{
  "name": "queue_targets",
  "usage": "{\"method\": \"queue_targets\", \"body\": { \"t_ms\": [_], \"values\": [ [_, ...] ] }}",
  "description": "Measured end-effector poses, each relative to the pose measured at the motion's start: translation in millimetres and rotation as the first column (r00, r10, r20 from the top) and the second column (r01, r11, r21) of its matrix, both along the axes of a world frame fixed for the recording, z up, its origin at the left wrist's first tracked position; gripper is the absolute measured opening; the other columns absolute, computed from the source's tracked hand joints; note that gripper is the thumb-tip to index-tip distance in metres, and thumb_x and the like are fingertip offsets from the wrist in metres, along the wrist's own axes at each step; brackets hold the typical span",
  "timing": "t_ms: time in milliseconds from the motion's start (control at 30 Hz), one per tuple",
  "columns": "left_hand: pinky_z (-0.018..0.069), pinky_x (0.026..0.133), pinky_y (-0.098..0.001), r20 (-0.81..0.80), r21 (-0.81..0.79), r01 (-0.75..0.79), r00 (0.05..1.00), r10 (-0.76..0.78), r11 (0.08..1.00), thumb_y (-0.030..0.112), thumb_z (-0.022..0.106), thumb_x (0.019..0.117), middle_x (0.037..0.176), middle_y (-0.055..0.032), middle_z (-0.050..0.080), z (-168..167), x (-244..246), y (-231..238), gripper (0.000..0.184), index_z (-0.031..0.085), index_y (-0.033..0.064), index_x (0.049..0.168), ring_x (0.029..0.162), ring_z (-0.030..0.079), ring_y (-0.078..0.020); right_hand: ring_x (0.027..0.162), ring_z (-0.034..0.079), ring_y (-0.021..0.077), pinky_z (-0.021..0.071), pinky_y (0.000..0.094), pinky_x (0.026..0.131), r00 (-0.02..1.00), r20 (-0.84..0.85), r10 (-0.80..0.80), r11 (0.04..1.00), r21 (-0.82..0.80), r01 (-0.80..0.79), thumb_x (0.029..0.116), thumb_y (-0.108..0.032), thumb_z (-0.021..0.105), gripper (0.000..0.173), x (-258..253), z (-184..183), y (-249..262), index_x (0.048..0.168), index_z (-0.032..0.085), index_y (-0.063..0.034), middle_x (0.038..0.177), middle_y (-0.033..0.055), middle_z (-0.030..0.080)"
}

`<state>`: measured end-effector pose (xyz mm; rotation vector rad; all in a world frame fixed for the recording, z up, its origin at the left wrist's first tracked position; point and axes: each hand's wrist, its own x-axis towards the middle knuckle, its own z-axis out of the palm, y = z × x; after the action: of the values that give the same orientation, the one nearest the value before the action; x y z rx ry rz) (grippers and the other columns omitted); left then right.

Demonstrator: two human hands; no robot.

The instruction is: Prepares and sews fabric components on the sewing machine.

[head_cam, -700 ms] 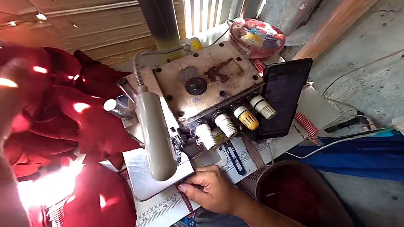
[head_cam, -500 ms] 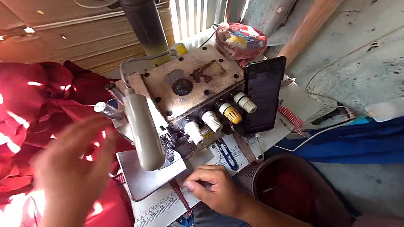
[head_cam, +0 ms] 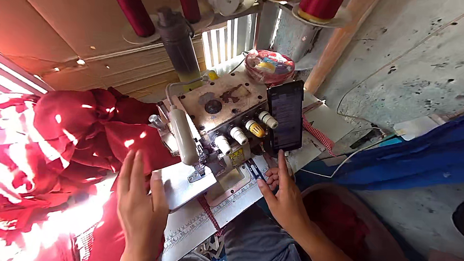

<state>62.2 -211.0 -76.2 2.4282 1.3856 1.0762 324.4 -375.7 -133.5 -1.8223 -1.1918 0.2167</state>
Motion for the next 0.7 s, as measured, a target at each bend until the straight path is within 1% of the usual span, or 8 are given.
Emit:
{"method": "queue_targets", "body": {
  "t_ms": [133, 267, 367, 400, 467, 533, 633, 700],
  "values": [
    [0.0486, 0.106, -0.0455, 0.113, -0.016, -0.140, 0.984, 0.141, 0.990, 0.027, 0.048, 0.1057, 0.136, -0.0347, 0.055, -10.4, -44.6, -52.4, 0.050, 0.053, -0.0122, 0.137, 0.128, 0.057, -0.0374, 0.070, 0.057, 0.0050, 0.0524, 0.0192, 0.062, 1.000, 0.000, 0.006, 1.000, -0.025, -0.006, 0.1010, -0.041, 0.063, 0.085, 3.6, 1.3, 4.0, 0.160, 0.024, 0.0067, 0.100, 0.0063, 0.063],
    [0.0552, 0.083, -0.0288, 0.096, -0.051, -0.227, 0.968, 0.231, 0.973, 0.019, 0.050, 0.1068, 0.101, -0.0244, 0.068, -32.7, -102.0, -86.4, 0.035, 0.065, -0.0113, 0.114, 0.091, 0.067, -0.0184, 0.074, 0.063, 0.0088, 0.0571, 0.0255, 0.065, 1.000, -0.006, 0.010, 0.999, -0.030, -0.010, 0.1008, -0.038, 0.063, 0.085, 9.6, 4.7, 0.4, 0.159, 0.023, 0.0080, 0.104, 0.0092, 0.066],
    [0.0577, 0.078, -0.0300, 0.026, -0.091, -0.238, 0.970, 0.241, 0.967, 0.021, 0.057, 0.1030, 0.089, -0.0170, 0.072, -40.9, -133.5, -106.6, 0.031, 0.072, -0.0053, 0.100, 0.081, 0.070, -0.0161, 0.083, 0.067, 0.0107, 0.0594, 0.0271, 0.069, 0.997, -0.037, 0.063, 0.997, 0.038, -0.061, 0.1006, -0.030, 0.062, 0.083, 3.1, 7.8, -3.9, 0.158, 0.019, 0.0101, 0.112, 0.0131, 0.066],
    [0.0574, 0.079, -0.0295, 0.025, -0.106, -0.243, 0.969, 0.246, 0.964, 0.024, 0.058, 0.1014, 0.089, -0.0135, 0.072, -41.7, -136.7, -111.3, 0.030, 0.073, -0.0019, 0.098, 0.083, 0.070, -0.0146, 0.084, 0.066, 0.0096, 0.0585, 0.0250, 0.070, 0.994, -0.016, 0.104, 0.991, 0.087, -0.103, 0.1013, -0.028, 0.061, 0.078, -1.3, 8.6, -3.4, 0.156, 0.023, 0.0121, 0.110, 0.0131, 0.066],
    [0.0567, 0.081, -0.0296, 0.042, -0.135, -0.230, 0.970, 0.238, 0.964, 0.030, 0.061, 0.0995, 0.090, -0.0077, 0.073, -41.4, -138.0, -115.5, 0.030, 0.075, 0.0043, 0.094, 0.086, 0.069, -0.0121, 0.080, 0.063, 0.0069, 0.0555, 0.0222, 0.070, 0.974, 0.040, 0.221, 0.960, 0.164, -0.225, 0.1035, -0.024, 0.057, 0.055, -15.7, 10.5, 0.0, 0.143, 0.047, 0.0128, 0.099, 0.0100, 0.067],
    [0.0563, 0.080, -0.0287, 0.074, -0.151, -0.189, 0.977, 0.202, 0.970, 0.035, 0.066, 0.0965, 0.089, -0.0030, 0.073, -41.3, -134.7, -112.7, 0.029, 0.075, 0.0090, 0.090, 0.088, 0.068, -0.0099, 0.076, 0.067, 0.0048, 0.0584, 0.0230, 0.068, 0.925, 0.091, 0.370, 0.912, 0.156, -0.380, 0.1052, -0.026, 0.054, 0.036, -35.9, 13.3, 6.9, 0.121, 0.070, 0.0018, 0.090, 0.0050, 0.072],
    [0.0550, 0.079, -0.0303, 0.073, -0.189, -0.121, 0.988, 0.137, 0.975, 0.046, 0.073, 0.0909, 0.087, -0.0001, 0.071, -42.3, -125.5, -105.2, 0.033, 0.073, 0.0131, 0.088, 0.088, 0.066, -0.0110, 0.077, 0.069, 0.0031, 0.0595, 0.0221, 0.071, 0.777, 0.080, 0.624, 0.766, 0.137, -0.629, 0.1057, -0.024, 0.054, 0.029, -70.1, 7.9, 30.8, 0.109, 0.077, -0.0071, 0.090, 0.0016, 0.075],
    [0.0551, 0.077, -0.0330, 0.021, -0.227, -0.117, 0.992, 0.125, 0.967, 0.051, 0.073, 0.0877, 0.087, 0.0007, 0.070, -49.7, -119.1, -99.7, 0.036, 0.073, 0.0148, 0.087, 0.087, 0.066, -0.0128, 0.074, 0.069, 0.0037, 0.0594, 0.0228, 0.070, 0.731, 0.051, 0.680, 0.727, 0.078, -0.682, 0.1046, -0.024, 0.056, 0.027, -88.1, -6.2, 49.4, 0.107, 0.078, -0.0081, 0.087, 0.0008, 0.075]
  ]
}}
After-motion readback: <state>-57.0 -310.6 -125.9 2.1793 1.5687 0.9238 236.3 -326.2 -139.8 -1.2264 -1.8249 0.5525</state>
